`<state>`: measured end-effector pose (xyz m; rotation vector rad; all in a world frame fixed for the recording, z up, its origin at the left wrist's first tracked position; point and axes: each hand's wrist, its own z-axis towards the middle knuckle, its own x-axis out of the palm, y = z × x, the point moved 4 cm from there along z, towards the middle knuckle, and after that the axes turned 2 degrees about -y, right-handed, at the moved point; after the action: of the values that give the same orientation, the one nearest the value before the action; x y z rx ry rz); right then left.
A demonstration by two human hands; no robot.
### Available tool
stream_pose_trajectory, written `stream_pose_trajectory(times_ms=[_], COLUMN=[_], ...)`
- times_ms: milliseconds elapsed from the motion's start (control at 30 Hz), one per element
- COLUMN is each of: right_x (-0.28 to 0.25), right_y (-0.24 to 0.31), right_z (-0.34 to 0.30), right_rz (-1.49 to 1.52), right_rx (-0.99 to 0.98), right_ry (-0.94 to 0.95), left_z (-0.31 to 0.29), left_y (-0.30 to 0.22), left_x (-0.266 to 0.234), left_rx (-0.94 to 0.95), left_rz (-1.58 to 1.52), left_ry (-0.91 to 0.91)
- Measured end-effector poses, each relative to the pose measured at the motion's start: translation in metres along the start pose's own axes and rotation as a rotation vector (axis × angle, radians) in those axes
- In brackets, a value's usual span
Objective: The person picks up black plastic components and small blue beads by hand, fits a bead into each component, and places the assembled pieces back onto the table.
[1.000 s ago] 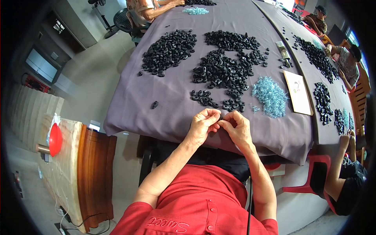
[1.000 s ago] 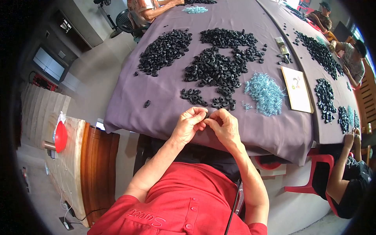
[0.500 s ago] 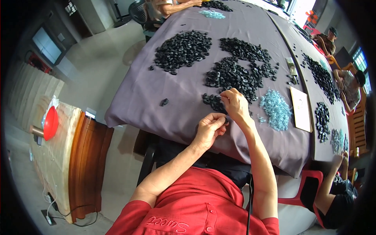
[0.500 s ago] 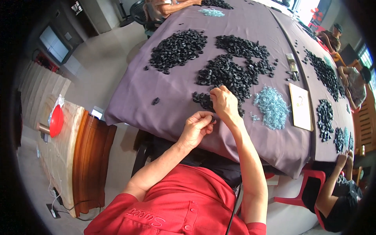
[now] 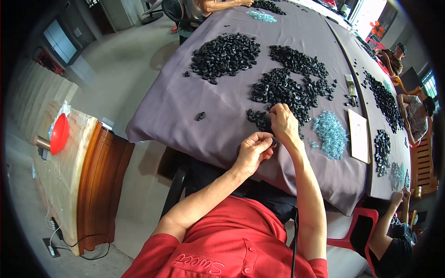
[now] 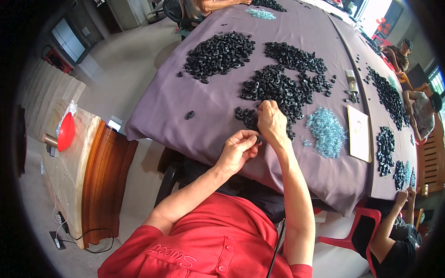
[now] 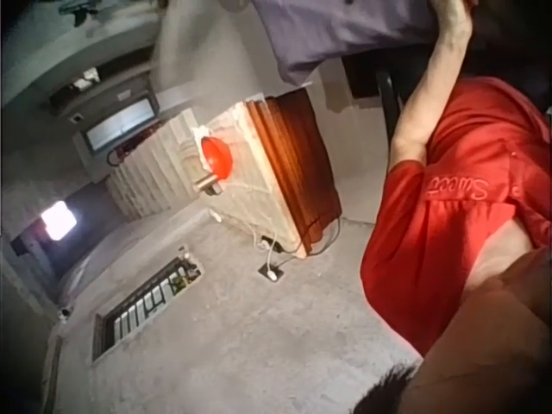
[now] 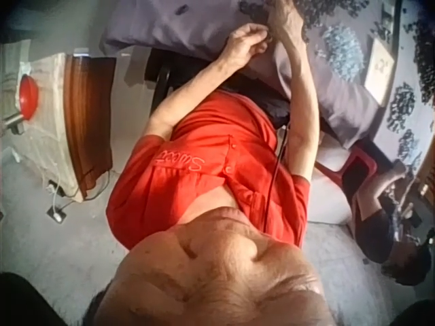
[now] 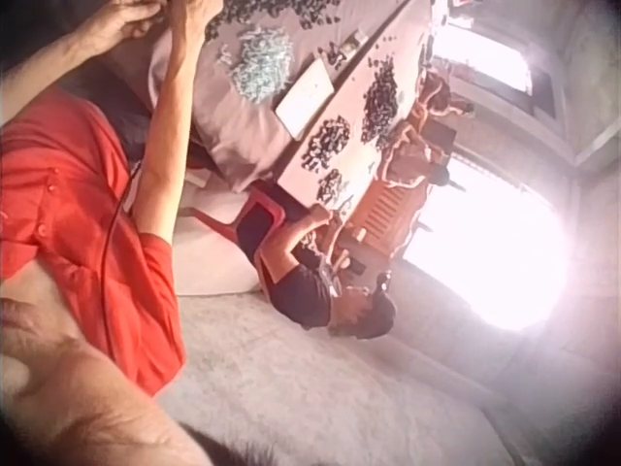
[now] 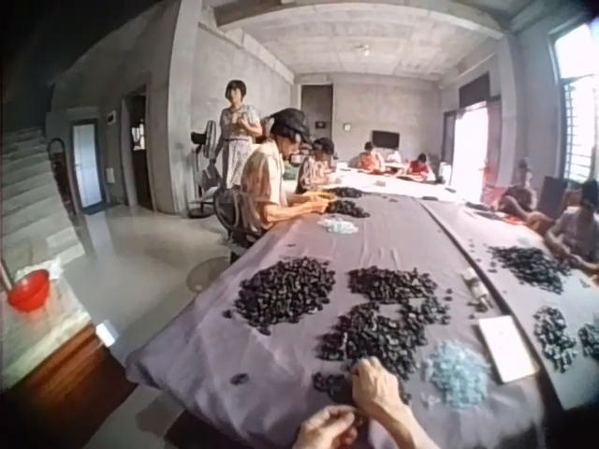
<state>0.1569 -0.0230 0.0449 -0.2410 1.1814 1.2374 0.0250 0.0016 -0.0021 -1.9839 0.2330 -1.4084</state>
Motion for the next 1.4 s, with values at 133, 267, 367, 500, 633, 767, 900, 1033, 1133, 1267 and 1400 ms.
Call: stream_pose_trajectory(times_ms=[133,267,367,500,633,767,900,1033,1133,1267,1400], right_x=[-0.029,-0.048,-0.043,-0.037,-0.037,-0.042,-0.040,-0.044,-0.039,-0.039,-0.036], right_y=[-0.009,0.004,0.000,0.006,0.007,0.009,0.008,0.010,0.009,0.008,0.004], right_z=[-0.019,-0.059,-0.087,-0.099,-0.100,-0.102,-0.103,-0.101,-0.104,-0.107,-0.107], right_rz=[0.295,0.717,1.007,1.019,0.921,0.848,0.851,0.823,0.896,1.006,1.039], right_rx=[0.140,0.331,0.464,0.461,0.448,0.393,0.376,0.362,0.420,0.490,0.444], right_ry=[-0.091,0.020,0.040,0.007,0.045,0.023,0.013,0.018,0.040,0.045,0.025], left_z=[0.001,-0.001,0.002,0.003,0.000,-0.001,-0.002,-0.001,-0.002,-0.005,-0.001], left_y=[0.001,-0.004,-0.003,0.000,0.002,0.002,-0.001,-0.002,-0.001,0.000,0.001], left_x=[0.000,-0.001,0.003,0.005,0.004,0.007,0.012,0.011,0.010,0.012,0.008], left_rx=[0.016,0.032,0.035,0.038,0.047,0.089,0.093,0.096,0.111,0.165,0.084], left_rz=[-0.024,0.022,0.072,0.164,0.218,0.268,0.279,0.286,0.310,0.438,0.467], left_ry=[-0.029,-0.063,-0.045,-0.073,-0.095,-0.094,-0.099,-0.083,-0.076,-0.089,-0.127])
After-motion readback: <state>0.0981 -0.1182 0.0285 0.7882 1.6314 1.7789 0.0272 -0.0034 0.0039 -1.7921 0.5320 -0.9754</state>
